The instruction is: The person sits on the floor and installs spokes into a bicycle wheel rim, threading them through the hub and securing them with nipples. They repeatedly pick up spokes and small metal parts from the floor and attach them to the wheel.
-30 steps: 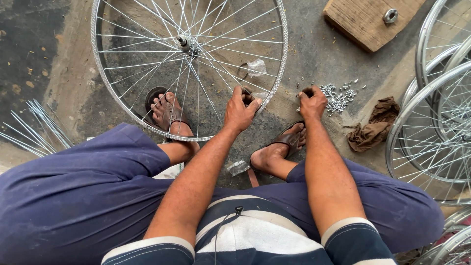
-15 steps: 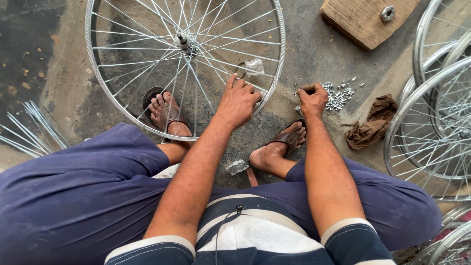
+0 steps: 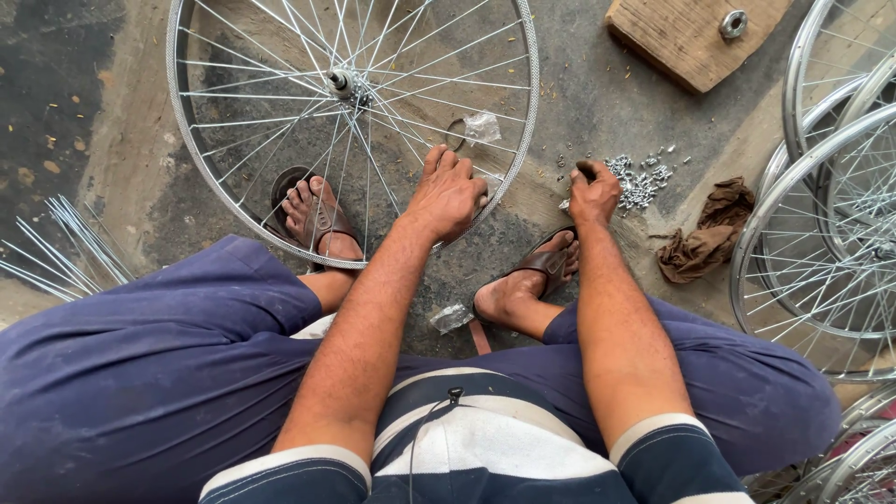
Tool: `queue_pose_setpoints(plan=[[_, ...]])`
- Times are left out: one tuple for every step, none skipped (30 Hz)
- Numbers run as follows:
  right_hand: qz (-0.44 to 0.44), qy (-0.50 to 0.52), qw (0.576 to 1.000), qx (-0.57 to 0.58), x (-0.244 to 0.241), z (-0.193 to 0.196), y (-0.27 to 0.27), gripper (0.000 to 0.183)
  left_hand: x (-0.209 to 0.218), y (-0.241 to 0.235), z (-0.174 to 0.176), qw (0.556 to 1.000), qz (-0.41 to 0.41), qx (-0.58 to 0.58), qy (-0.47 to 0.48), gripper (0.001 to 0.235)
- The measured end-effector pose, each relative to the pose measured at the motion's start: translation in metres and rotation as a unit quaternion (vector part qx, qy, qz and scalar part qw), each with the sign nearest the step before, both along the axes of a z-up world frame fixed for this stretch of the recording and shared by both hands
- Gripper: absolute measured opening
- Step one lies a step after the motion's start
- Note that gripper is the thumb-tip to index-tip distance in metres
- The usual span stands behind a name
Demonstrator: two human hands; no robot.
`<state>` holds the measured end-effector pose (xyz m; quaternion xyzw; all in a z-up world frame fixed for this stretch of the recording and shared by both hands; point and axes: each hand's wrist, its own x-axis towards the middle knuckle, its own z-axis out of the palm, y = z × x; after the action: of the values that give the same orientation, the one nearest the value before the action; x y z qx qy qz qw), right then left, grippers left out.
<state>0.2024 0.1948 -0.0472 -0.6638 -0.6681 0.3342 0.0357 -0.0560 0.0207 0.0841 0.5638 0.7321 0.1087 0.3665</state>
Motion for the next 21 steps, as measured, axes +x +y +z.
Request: queue_pose_setpoints(plan=[[-0.016, -0.009, 1.000, -0.004, 0.001, -0.001, 0.000, 0.020, 0.000, 0.000, -0.001, 1.000, 0.013, 0.023, -0.007, 0.023], [-0.011, -0.011, 1.000, -0.004, 0.001, -0.001, 0.000, 0.020, 0.001, 0.001, -0.001, 0.998, 0.026, 0.046, -0.014, 0.024], [-0.006, -0.011, 1.000, -0.003, 0.000, -0.003, 0.000, 0.020, 0.001, 0.001, -0.001, 0.999, 0.029, 0.033, -0.023, 0.024], [-0.001, -0.011, 1.000, -0.003, 0.000, -0.004, 0.001, 0.021, 0.002, 0.002, -0.001, 0.999, 0.032, 0.020, -0.031, 0.025], [0.008, -0.012, 1.000, 0.004, -0.002, -0.006, 0.001, 0.021, 0.001, 0.002, -0.001, 0.999, 0.035, 0.007, -0.040, 0.028], [0.016, -0.013, 1.000, 0.011, -0.003, -0.008, 0.001, 0.021, 0.001, 0.002, 0.000, 0.999, 0.035, -0.008, -0.041, 0.028], [0.025, -0.014, 0.999, 0.018, -0.004, -0.010, 0.001, 0.021, 0.001, 0.002, 0.001, 0.998, 0.035, -0.023, -0.042, 0.029], [0.057, -0.030, 0.997, 0.041, -0.004, -0.012, 0.000, 0.020, 0.001, 0.002, 0.001, 0.998, 0.036, -0.038, -0.043, 0.030], [0.089, -0.044, 0.993, 0.065, -0.006, -0.014, 0.001, 0.019, -0.001, 0.003, 0.001, 0.999, 0.038, -0.003, -0.039, 0.029], [0.121, -0.059, 0.987, 0.089, -0.008, -0.018, 0.003, 0.019, -0.002, 0.003, 0.001, 0.998, 0.040, 0.032, -0.034, 0.028], [0.132, -0.064, 0.985, 0.094, -0.006, -0.020, 0.003, 0.017, -0.002, 0.003, 0.001, 0.996, 0.041, 0.067, -0.033, 0.028], [0.143, -0.069, 0.982, 0.098, -0.005, -0.023, 0.003, 0.014, -0.002, 0.003, -0.001, 0.997, 0.040, 0.054, -0.036, 0.028], [0.154, -0.075, 0.980, 0.103, -0.003, -0.025, 0.002, 0.012, -0.001, 0.003, -0.002, 0.998, 0.038, 0.042, -0.041, 0.028], [0.157, -0.079, 0.980, 0.094, 0.000, -0.027, 0.001, 0.012, 0.000, 0.003, -0.003, 0.998, 0.037, 0.029, -0.046, 0.027], [0.160, -0.084, 0.980, 0.088, 0.002, -0.029, 0.000, 0.011, 0.001, 0.003, -0.004, 0.998, 0.035, 0.023, -0.038, 0.027], [0.163, -0.088, 0.979, 0.081, 0.004, -0.028, -0.001, 0.010, 0.002, 0.004, -0.004, 0.999, 0.033, 0.017, -0.029, 0.027], [0.170, -0.093, 0.977, 0.083, 0.002, -0.029, 0.000, 0.010, 0.001, 0.005, -0.004, 0.999, 0.034, 0.011, -0.018, 0.027], [0.177, -0.098, 0.975, 0.086, 0.001, -0.029, 0.000, 0.010, -0.001, 0.006, -0.004, 0.999, 0.037, 0.030, -0.015, 0.026], [0.184, -0.105, 0.973, 0.086, 0.003, -0.028, -0.003, 0.009, 0.000, 0.005, -0.004, 0.998, 0.039, 0.047, -0.014, 0.025], [0.180, -0.091, 0.975, 0.096, 0.003, -0.027, -0.003, 0.011, 0.001, 0.003, -0.005, 0.997, 0.041, 0.064, -0.012, 0.025], [0.176, -0.078, 0.976, 0.104, 0.004, -0.027, -0.003, 0.012, 0.002, 0.002, -0.005, 0.998, 0.042, 0.050, -0.023, 0.025]])
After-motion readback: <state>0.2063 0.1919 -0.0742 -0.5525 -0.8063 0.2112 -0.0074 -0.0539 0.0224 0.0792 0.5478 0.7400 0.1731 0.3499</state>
